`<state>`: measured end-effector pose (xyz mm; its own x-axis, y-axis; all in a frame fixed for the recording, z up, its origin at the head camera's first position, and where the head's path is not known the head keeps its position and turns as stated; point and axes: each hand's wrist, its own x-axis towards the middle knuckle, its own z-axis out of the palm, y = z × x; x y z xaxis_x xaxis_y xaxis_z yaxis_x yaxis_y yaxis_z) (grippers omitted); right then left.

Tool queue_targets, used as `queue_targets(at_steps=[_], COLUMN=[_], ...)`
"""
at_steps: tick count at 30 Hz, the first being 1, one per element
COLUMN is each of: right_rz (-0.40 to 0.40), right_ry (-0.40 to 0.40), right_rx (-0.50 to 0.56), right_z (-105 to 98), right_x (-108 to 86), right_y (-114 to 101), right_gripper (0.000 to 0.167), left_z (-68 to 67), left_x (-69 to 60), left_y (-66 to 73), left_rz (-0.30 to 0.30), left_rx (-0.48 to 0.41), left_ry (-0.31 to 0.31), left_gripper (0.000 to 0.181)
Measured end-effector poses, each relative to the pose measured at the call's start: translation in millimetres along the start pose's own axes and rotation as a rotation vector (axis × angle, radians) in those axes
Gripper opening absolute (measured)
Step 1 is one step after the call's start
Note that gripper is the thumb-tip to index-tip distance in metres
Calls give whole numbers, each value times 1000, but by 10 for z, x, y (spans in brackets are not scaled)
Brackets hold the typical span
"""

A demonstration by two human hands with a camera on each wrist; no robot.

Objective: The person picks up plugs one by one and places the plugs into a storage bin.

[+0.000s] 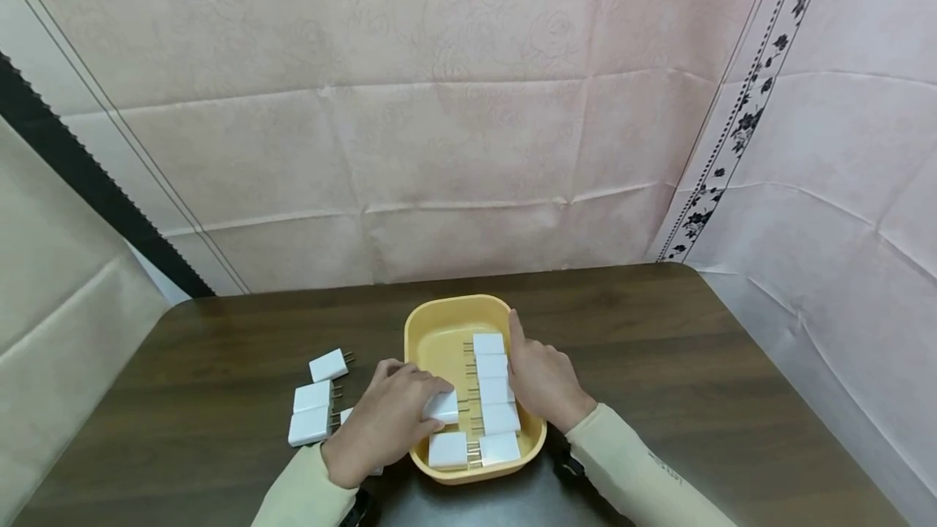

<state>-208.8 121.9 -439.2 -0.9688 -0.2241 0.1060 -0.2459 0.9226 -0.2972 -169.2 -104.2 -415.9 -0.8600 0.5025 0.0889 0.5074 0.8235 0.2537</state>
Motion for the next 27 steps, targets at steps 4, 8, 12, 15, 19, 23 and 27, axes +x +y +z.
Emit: queue_targets(at_steps=[4, 8, 12, 15, 19, 23, 27], right_rz=[-6, -9, -9, -2, 8, 14, 8], right_ry=[5, 9, 10, 1, -8, -12, -10], right_rx=[-2, -4, -4, -1, 1, 6, 0], right_z=[-3, 1, 4, -1, -9, -8, -5], right_x=[7, 6, 3, 9, 17, 14, 6], right_y=[2, 3, 5, 5, -1, -3, -4], right_gripper=[71, 70, 70, 70, 71, 71, 71], left_z=[0, 2, 12, 12, 9, 13, 21], left_x=[7, 3, 2, 10, 19, 19, 18], left_y=[4, 9, 10, 11, 14, 15, 14], left_rz=[-9, -15, -10, -12, -22, -32, -27], left_rx=[-12, -30, -42, -45, -52, -61, -64], left_ry=[4, 3, 5, 1, -9, -24, -35], left_gripper=[37, 38, 37, 37, 36, 36, 36])
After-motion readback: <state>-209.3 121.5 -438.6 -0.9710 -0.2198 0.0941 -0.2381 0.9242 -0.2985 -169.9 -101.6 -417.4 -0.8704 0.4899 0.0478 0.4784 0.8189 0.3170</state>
